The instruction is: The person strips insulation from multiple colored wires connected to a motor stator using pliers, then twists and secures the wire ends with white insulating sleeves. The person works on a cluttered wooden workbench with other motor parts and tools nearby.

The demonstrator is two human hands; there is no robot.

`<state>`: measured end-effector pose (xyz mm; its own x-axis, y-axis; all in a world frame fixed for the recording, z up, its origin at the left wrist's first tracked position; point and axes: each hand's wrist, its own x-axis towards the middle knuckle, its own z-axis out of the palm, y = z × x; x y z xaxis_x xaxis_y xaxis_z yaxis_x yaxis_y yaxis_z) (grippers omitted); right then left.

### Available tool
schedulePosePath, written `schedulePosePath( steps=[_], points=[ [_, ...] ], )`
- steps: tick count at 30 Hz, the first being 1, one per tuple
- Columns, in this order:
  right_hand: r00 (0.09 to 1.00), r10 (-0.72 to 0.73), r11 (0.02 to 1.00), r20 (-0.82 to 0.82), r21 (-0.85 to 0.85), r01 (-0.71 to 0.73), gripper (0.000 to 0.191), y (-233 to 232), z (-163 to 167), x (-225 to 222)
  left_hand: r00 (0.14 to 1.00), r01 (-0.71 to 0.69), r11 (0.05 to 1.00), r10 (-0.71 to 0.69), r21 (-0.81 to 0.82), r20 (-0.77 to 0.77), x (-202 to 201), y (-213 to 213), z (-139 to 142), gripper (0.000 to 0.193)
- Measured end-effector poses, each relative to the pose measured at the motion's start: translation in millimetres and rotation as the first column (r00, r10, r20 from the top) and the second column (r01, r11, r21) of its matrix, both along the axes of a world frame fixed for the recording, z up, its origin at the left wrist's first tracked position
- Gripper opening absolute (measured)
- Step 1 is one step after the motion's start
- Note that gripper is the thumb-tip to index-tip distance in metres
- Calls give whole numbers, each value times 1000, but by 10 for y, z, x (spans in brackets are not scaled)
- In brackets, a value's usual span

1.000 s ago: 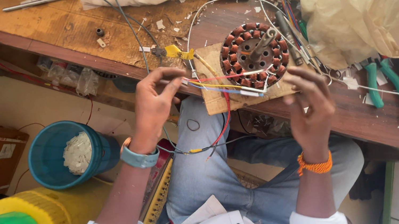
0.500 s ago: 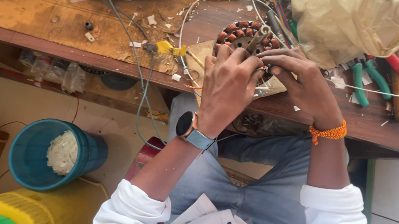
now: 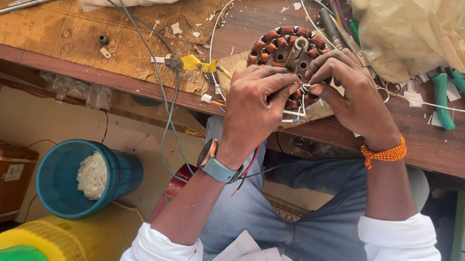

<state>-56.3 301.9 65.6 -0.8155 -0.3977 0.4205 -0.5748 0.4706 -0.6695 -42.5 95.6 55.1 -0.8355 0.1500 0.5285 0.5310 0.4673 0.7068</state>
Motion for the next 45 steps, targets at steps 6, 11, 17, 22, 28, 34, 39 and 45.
schedulePosePath(
  steps=[6, 11, 17, 22, 28, 34, 39, 45],
  points=[
    [996, -29, 997, -87, 69, 35, 14, -11, 5, 24, 999, 13, 998, -16, 64, 41, -3, -4, 3, 14],
    [981, -148, 988, -126, 16, 151, 28, -118, 53, 83, 997, 11, 995, -19, 96, 78, -13, -21, 3, 14],
    [958, -235, 972, -164, -39, 232, 20, -228, -19, 163, 996, -5, 990, -8, 141, 93, 7, 22, 28, 13],
    [934, -264, 964, -239, -47, 260, 15, -245, -89, 187, 989, 19, 990, -40, 143, 140, 5, 1, 128, 16],
    [924, -284, 958, -257, -49, 282, 14, -256, -134, 202, 971, 87, 996, -93, 35, 220, -56, -29, 252, 19],
    [908, -309, 951, -282, -71, 301, 17, -249, -161, 205, 991, 52, 996, -42, -70, 130, -24, 10, 251, 15],
    [918, -311, 950, -246, -90, 298, 20, -230, -157, 204, 1000, 5, 996, -5, -88, 2, 39, -16, 218, 12],
    [961, -249, 966, -117, -97, 238, 23, -195, -79, 189, 996, -86, 995, 86, -49, 12, 71, 16, 160, 11]
  ],
)
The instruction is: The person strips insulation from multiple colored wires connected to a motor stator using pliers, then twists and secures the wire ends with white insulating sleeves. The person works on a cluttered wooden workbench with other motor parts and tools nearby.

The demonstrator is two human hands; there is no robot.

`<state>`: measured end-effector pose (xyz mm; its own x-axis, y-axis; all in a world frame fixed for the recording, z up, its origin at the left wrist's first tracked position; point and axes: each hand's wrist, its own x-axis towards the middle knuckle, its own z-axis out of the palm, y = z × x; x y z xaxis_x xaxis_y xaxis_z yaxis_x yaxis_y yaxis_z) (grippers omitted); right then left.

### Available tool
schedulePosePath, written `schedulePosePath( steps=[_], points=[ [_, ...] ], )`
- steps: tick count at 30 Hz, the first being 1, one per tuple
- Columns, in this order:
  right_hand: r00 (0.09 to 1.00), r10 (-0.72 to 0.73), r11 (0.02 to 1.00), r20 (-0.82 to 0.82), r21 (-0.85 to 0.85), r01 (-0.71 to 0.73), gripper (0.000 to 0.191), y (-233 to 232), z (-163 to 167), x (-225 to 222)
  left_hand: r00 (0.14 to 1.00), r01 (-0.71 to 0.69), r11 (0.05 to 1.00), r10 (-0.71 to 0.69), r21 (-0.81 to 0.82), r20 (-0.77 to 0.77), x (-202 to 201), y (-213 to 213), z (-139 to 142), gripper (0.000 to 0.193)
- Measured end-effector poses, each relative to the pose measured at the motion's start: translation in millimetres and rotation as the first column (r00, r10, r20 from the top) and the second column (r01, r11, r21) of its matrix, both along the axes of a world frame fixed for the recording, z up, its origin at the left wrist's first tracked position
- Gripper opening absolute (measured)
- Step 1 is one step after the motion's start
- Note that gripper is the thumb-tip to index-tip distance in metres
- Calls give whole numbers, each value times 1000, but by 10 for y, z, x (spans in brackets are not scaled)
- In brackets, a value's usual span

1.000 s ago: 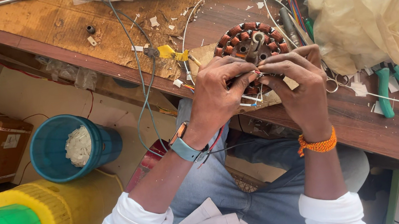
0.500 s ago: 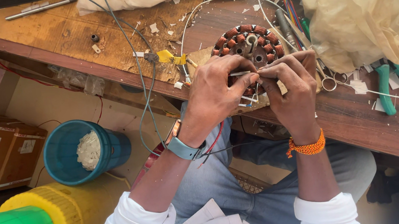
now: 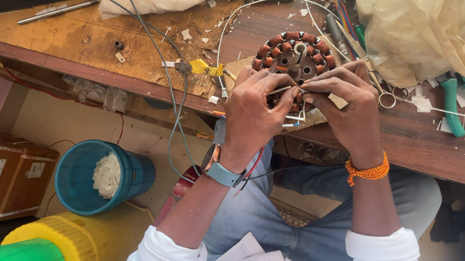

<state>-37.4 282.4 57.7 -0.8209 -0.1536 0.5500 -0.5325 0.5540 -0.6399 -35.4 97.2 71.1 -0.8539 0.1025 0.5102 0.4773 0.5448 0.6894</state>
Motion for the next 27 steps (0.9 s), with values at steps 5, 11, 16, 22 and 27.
schedulePosePath(
  steps=[5, 11, 16, 22, 27],
  points=[
    [999, -51, 999, 17, -4, 51, 19, -58, 25, 19, 999, -43, 998, 43, 42, -6, 18, 48, -44, 12],
    [994, -78, 997, -71, -14, 77, 17, -145, -1, 38, 994, 47, 999, -45, -23, 96, -76, -34, -13, 16],
    [981, -97, 993, -168, 43, 106, 17, -152, -5, 49, 985, 80, 997, -81, 10, 155, -137, -22, -5, 22],
    [986, -70, 995, -151, 56, 80, 17, -183, -29, 28, 986, 146, 988, -150, 57, 70, -134, -67, -80, 16],
    [995, -26, 1000, -94, -12, 25, 20, -181, -31, -25, 979, 189, 982, -190, 26, 68, -206, -126, -115, 15]
  ],
)
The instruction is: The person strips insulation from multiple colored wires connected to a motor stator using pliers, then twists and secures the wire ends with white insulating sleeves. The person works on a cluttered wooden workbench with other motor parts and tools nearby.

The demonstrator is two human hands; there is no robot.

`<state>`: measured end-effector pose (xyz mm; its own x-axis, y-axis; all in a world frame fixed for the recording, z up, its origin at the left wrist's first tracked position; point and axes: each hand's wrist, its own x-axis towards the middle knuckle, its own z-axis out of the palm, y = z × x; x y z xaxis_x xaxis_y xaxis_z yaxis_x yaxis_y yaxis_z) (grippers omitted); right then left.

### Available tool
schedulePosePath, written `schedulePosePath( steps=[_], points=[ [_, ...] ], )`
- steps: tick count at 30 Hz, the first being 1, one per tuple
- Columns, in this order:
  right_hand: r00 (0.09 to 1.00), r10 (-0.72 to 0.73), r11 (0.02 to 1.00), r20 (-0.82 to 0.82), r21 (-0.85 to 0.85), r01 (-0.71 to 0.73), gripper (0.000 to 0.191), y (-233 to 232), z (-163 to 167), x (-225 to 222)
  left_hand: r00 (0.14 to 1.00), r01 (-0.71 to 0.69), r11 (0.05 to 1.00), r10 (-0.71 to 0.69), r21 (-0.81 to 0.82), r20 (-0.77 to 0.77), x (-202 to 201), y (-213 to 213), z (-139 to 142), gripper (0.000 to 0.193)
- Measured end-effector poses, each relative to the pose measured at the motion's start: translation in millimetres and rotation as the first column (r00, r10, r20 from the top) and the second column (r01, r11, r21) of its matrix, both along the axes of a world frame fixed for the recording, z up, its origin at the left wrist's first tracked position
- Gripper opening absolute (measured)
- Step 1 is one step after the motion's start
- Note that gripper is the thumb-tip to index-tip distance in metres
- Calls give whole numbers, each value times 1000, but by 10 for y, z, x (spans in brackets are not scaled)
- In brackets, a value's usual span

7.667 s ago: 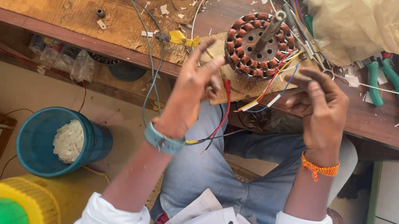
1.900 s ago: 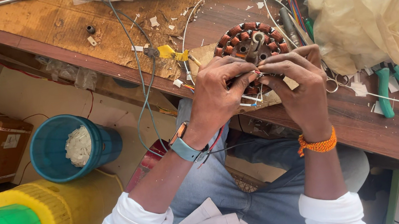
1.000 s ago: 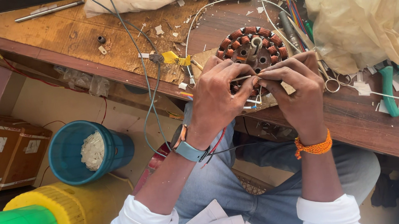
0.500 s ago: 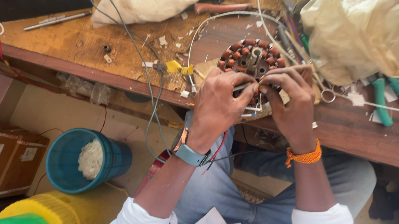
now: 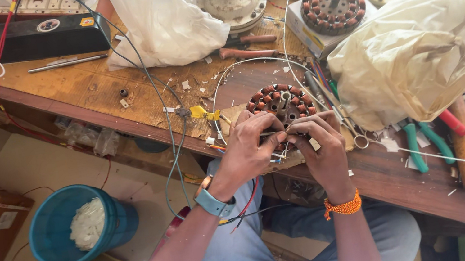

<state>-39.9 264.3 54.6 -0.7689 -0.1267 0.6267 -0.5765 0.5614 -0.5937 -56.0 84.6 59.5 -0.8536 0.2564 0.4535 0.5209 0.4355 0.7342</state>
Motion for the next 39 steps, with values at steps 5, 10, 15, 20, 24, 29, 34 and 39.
schedulePosePath(
  steps=[5, 10, 15, 20, 24, 29, 34, 39],
  points=[
    [999, -27, 999, -18, 32, 27, 29, 1, 22, 11, 999, 45, 998, -46, -32, -20, -80, -42, -15, 16],
    [991, -75, 991, -107, 102, 86, 25, -59, 40, 48, 990, -3, 999, 9, -38, 139, -68, -9, 30, 17],
    [989, -64, 997, -133, 42, 70, 19, -63, 9, 36, 999, 15, 1000, -16, 16, 32, 21, -32, 145, 27],
    [997, -33, 999, -62, 34, 36, 18, 7, -71, 67, 989, -9, 997, 21, 82, -148, 370, -204, 53, 59],
    [1000, 3, 999, -12, -35, -4, 18, 3, -71, 89, 994, -87, 993, 92, 81, -58, 434, -216, -51, 39],
    [1000, -3, 999, -17, -35, 2, 18, -24, -18, 97, 980, -140, 990, 136, -15, -142, 371, -195, -34, 16],
    [1000, -8, 999, -3, -44, 8, 18, -5, -37, 108, 960, -154, 981, 121, -114, -252, 346, -149, 48, 20],
    [1000, -24, 999, 6, -36, 24, 22, 20, -70, 119, 953, -155, 978, 111, -138, -283, 344, -100, 80, 22]
  ],
)
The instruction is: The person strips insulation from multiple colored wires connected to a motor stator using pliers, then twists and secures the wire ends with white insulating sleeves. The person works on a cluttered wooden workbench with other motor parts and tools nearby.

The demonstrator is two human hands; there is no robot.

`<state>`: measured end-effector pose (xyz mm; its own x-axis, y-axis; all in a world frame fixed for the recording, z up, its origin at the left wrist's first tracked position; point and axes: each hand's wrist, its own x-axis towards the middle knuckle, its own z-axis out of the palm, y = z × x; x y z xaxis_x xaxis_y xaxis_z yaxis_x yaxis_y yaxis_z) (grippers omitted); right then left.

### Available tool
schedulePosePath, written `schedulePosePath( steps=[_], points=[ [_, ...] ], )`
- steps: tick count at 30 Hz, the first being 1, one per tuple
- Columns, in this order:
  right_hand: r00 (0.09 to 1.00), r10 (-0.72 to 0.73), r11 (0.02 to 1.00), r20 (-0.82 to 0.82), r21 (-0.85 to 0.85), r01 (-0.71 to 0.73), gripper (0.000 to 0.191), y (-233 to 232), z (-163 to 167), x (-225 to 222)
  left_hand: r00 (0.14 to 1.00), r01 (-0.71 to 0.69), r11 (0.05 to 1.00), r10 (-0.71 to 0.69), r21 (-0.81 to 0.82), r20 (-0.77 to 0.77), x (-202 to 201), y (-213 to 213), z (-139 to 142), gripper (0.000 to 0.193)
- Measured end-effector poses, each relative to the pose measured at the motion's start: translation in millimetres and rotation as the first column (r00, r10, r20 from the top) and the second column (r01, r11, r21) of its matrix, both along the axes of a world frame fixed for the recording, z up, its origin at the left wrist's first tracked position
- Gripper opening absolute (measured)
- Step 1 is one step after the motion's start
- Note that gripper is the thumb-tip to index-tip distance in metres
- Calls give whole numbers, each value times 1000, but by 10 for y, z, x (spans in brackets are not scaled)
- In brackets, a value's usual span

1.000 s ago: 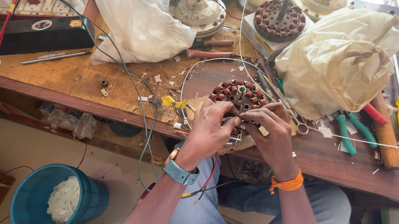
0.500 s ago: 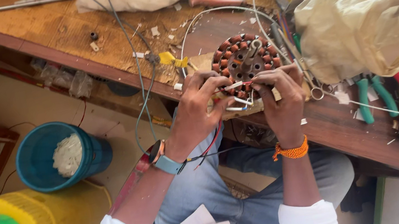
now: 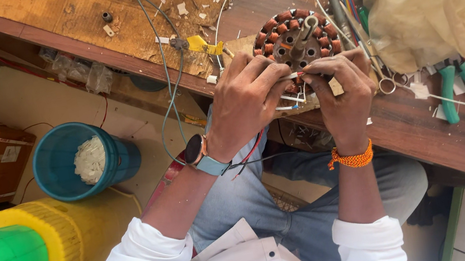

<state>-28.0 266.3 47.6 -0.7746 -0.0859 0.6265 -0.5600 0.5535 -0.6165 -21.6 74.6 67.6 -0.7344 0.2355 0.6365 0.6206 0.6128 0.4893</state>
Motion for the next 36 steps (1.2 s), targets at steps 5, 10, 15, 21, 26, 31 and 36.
schedulePosePath(
  steps=[5, 10, 15, 21, 26, 31, 36],
  points=[
    [1000, 20, 1000, 8, 17, -20, 22, 23, 6, 16, 996, 13, 991, -24, -129, -85, -6, -55, -17, 34],
    [998, 54, 998, 13, 38, -54, 18, 45, 37, 25, 992, 15, 979, -39, -204, -117, -16, -97, -2, 34],
    [998, 63, 995, 13, 79, -63, 15, 62, 57, 7, 992, 71, 968, -92, -240, -81, -20, -72, 42, 30],
    [997, 71, 996, 13, 59, -72, 14, 73, 37, -3, 989, 149, 970, -143, -190, 46, -13, -69, 61, 24],
    [998, 65, 994, -4, 91, -64, 15, 89, 22, -8, 991, 123, 960, -104, -250, 86, -12, -19, 74, 19],
    [998, 64, 991, -13, 117, -62, 16, 120, 0, -18, 988, 154, 924, -147, -351, 46, -37, -51, 151, 20],
    [996, 81, 991, 50, 99, -85, 16, 156, -13, -21, 992, 122, 927, -127, -355, 9, 6, -30, 244, 20]
  ],
)
